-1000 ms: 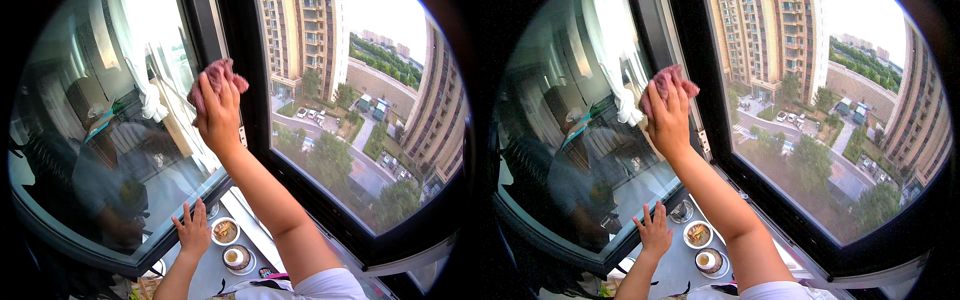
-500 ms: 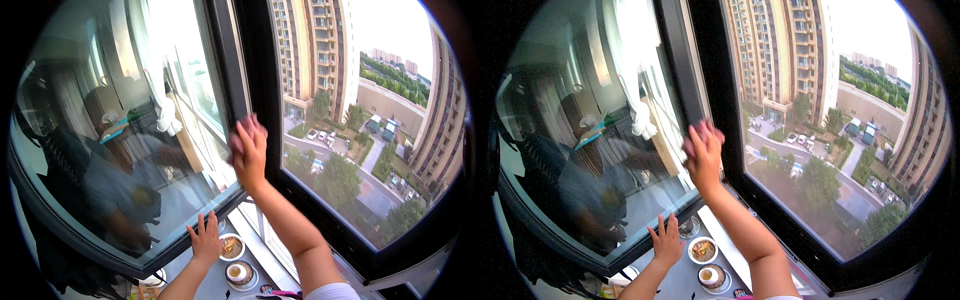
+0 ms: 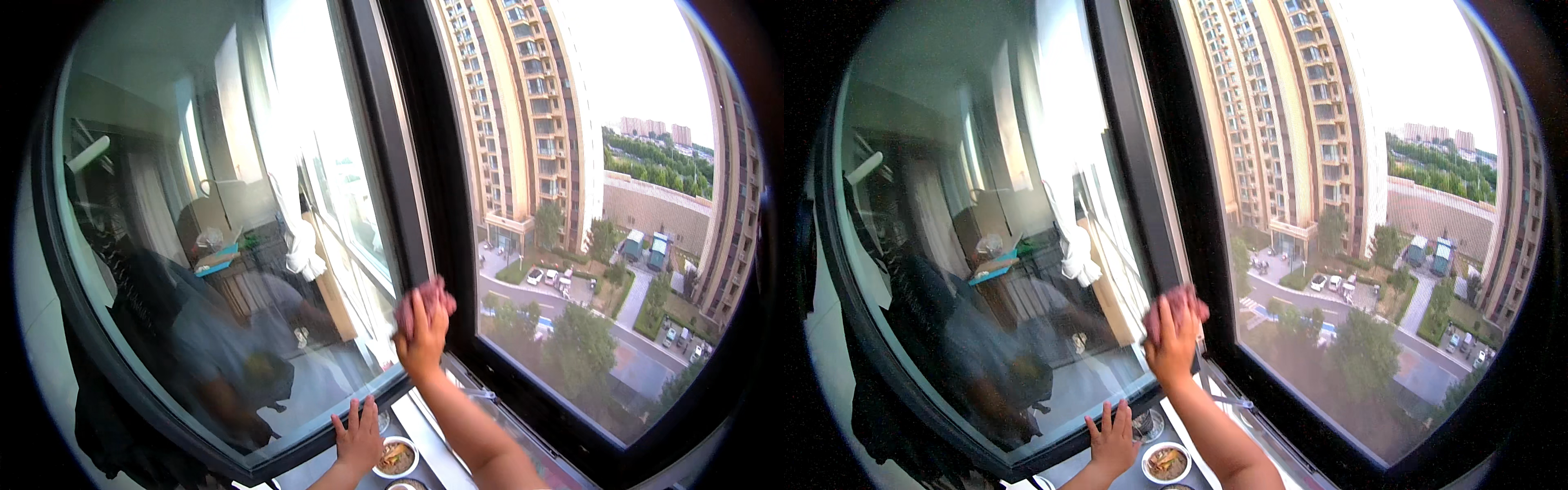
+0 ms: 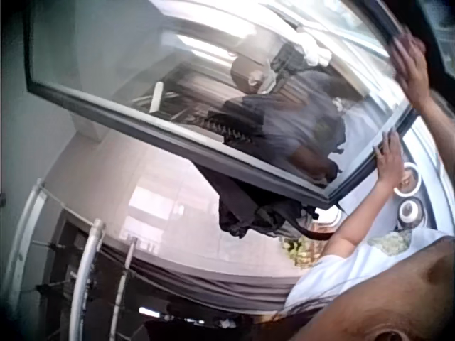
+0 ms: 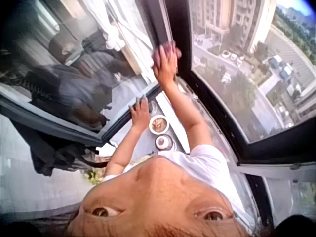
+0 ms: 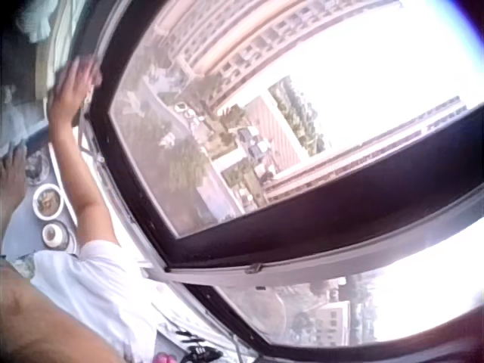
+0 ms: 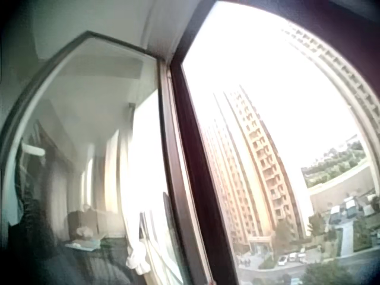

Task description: The person wipes a glass window pane and its frame using a cloth. They move the cloth across the glass and the white metallic frame, occasionally moving a black bag aside to access all areas of the window structure.

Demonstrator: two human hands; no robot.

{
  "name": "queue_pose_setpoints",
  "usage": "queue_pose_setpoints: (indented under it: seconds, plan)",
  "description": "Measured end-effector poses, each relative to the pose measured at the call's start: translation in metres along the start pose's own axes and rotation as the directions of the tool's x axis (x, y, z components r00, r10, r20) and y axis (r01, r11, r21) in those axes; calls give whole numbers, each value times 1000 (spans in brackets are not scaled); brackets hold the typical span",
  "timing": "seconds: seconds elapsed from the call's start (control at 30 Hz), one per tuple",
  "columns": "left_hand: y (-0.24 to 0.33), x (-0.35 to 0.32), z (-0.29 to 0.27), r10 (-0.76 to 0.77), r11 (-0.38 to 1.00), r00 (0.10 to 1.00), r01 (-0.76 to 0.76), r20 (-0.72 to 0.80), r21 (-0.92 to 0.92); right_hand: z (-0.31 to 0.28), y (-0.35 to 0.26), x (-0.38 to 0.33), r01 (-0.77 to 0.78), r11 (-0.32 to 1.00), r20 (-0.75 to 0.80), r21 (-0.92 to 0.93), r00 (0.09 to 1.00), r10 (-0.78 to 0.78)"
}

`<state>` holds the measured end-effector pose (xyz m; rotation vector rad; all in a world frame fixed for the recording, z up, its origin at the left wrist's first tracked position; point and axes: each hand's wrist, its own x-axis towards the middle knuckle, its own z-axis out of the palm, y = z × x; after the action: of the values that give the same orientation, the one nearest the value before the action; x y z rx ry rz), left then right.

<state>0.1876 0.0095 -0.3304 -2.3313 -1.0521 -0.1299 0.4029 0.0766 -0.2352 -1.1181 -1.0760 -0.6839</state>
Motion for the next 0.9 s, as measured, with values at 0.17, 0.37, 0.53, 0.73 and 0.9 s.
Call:
queue_pose_setpoints:
  seconds: [0.17,0.37,0.53,0.73,0.9]
  plan:
    - [11,14,1,-30,997,995,23,-92,-70,-11,19,8,60,998,-33,-10,998,-60]
    - [13,11,-29,-69,997,971,60,-228,-48,9,-52,229,332,940,-207,75,928,-311]
    - [15,7,-13,-64,997,973,51,-222,-60,33,-76,400,342,819,-246,461,936,-253]
    - [17,10,-17,34,932,988,23,-150,362,56,-31,471,15,408,-9,913,1000,-17]
    - [17,14,-21,-19,990,968,53,-250,131,41,-5,415,-70,543,38,837,997,70]
